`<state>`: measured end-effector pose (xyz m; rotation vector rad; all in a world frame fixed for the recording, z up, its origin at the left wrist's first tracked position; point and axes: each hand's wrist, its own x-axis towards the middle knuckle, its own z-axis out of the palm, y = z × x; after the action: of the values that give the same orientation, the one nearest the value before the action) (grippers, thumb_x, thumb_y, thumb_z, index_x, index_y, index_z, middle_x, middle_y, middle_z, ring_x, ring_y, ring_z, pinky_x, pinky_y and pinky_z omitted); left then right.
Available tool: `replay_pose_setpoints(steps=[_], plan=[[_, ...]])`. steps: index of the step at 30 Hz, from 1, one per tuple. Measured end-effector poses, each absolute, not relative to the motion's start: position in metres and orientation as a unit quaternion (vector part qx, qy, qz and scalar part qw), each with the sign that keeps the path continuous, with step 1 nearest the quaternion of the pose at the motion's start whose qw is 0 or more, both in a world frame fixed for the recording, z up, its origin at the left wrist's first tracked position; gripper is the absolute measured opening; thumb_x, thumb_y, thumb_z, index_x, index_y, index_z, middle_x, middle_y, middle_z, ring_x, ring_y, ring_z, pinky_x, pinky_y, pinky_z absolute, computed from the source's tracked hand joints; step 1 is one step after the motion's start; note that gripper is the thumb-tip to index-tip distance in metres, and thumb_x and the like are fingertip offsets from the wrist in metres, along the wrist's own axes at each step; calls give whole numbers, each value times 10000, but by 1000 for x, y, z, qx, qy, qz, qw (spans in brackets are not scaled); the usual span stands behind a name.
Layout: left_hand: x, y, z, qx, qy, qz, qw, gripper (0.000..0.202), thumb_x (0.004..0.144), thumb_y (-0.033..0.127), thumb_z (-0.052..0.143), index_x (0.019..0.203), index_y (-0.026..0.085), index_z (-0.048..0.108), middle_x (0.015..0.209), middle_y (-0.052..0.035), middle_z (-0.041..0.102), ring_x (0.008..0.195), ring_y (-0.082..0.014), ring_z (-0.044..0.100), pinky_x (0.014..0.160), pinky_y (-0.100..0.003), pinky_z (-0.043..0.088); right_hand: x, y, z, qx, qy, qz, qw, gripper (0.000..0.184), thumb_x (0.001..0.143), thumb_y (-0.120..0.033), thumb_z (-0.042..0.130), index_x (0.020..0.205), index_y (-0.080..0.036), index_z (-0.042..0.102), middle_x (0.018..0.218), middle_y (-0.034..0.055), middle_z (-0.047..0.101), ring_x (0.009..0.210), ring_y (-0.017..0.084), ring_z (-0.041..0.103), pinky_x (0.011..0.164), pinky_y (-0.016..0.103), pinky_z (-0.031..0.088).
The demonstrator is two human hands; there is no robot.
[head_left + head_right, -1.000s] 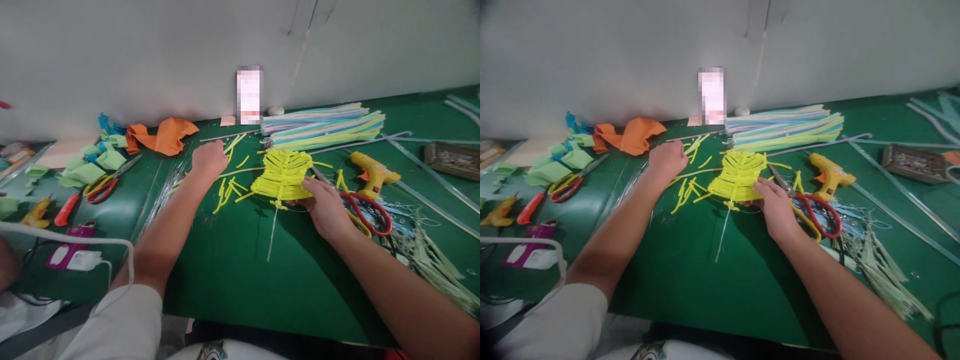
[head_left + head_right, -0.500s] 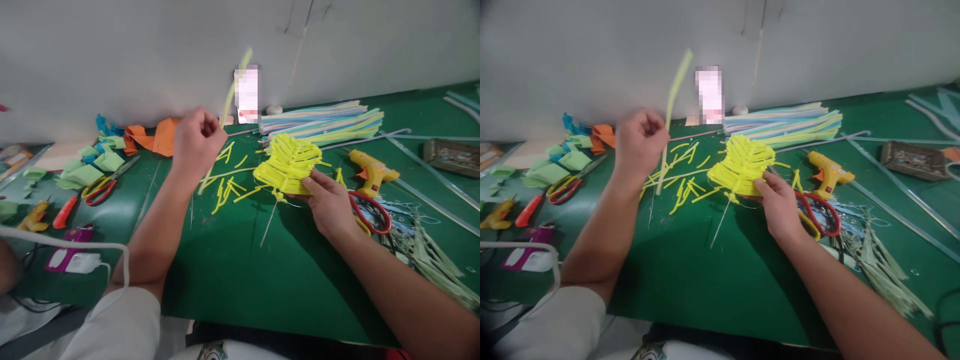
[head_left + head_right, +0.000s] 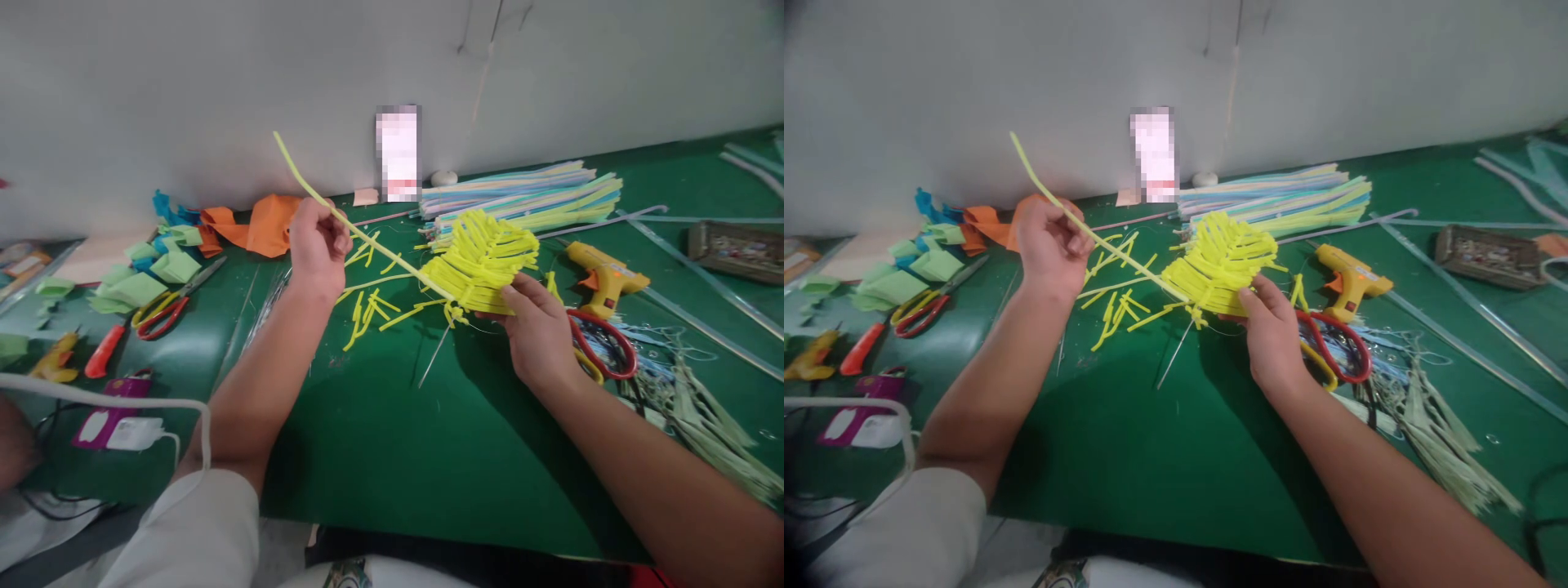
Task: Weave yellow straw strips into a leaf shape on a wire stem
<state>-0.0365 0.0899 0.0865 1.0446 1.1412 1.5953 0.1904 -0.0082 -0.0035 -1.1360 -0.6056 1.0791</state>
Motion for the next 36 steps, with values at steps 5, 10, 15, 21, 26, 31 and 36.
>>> replay_pose_setpoints(steps=[5, 10, 15, 21, 26, 31, 36], plan=[[-28, 90, 72, 416, 456, 644, 451, 260, 776, 305, 585, 596, 201, 429, 523, 53, 433, 390, -44, 319, 385, -218, 214, 189, -9, -3, -499, -266, 478, 672, 275, 690, -300, 747, 946, -238, 668, 1000, 4, 700, 915, 199, 678, 706, 351, 604], [-21, 89, 58, 413, 469, 615, 481, 212, 762, 272, 561, 606, 209, 432, 540, 50, 457, 401, -56, 335, 398, -242, 238, 191, -8, -7, -508, -268, 459, 678, 242, 724, -302, 736, 954, -259, 673, 989, -5, 698, 888, 187, 682, 686, 329, 596], [-20, 91, 45, 327, 486, 586, 560, 156, 755, 188, 468, 612, 205, 407, 534, 57, 434, 384, -55, 304, 406, -247, 235, 193, -6, -13, -526, -258, 442, 679, 259, 718, -295, 745, 966, -261, 677, 1024, -11, 699, 896, 170, 678, 674, 291, 573], [-11, 84, 29, 386, 506, 563, 528, 152, 788, 264, 492, 666, 214, 417, 591, 39, 530, 411, -58, 380, 419, -241, 271, 188, -8, -4, -512, -247, 466, 678, 244, 708, -286, 735, 946, -260, 686, 1027, -8, 704, 891, 182, 686, 685, 327, 598], [-11, 81, 41, 399, 464, 630, 478, 174, 828, 288, 488, 693, 216, 407, 691, 20, 637, 384, -48, 379, 397, -245, 256, 187, -9, 1, -494, -257, 479, 679, 223, 699, -285, 732, 918, -261, 694, 1033, 1, 711, 936, 212, 688, 685, 356, 616], [-24, 83, 73, 343, 398, 713, 465, 265, 867, 201, 463, 617, 202, 378, 467, 70, 349, 349, -54, 253, 371, -227, 174, 189, -8, 0, -467, -281, 485, 684, 232, 716, -321, 733, 939, -259, 718, 1054, 32, 719, 1017, 264, 675, 694, 396, 622], [0, 58, 66, 487, 408, 544, 547, 166, 851, 304, 624, 748, 182, 582, 477, 87, 321, 376, -41, 251, 384, -210, 155, 187, -11, 3, -439, -309, 474, 698, 244, 761, -379, 700, 968, -250, 701, 1093, 72, 714, 1056, 305, 662, 740, 468, 613]])
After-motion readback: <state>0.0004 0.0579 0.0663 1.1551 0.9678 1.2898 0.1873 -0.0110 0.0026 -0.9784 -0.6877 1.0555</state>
